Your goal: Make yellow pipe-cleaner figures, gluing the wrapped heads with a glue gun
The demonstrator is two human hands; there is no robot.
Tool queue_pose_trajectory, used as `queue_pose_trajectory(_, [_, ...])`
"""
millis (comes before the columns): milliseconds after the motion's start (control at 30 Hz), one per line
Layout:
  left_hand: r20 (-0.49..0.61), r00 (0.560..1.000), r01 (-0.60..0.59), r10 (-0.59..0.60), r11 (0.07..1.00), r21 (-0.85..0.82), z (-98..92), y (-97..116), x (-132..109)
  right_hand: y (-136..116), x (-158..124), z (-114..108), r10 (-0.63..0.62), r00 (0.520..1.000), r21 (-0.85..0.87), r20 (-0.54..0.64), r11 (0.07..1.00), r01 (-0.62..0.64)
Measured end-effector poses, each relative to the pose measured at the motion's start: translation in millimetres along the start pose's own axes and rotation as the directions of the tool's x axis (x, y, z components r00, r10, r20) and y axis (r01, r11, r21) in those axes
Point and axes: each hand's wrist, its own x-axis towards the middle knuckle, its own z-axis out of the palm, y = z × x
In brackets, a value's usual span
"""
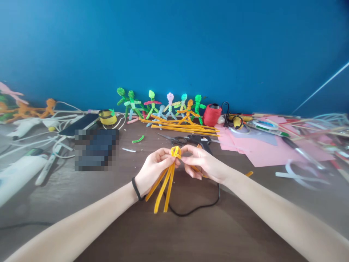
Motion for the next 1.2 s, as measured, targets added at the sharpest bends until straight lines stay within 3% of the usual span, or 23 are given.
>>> queue_pose_trajectory(467, [-0.013,0.997,-0.075,0.080,0.970,0.232,-0.8,0.3,0.1,-0.7,-0.3,2.8,-0.021,0.999,-0.070,-0.040,0.997,0.018])
queue_pose_trajectory(1200, [-0.006,0.996,-0.089,0.093,0.970,0.227,-1.2,-4.4,1.1,-0.3,-0.3,3.2,-0.031,0.999,-0.124,-0.033,0.992,0.026])
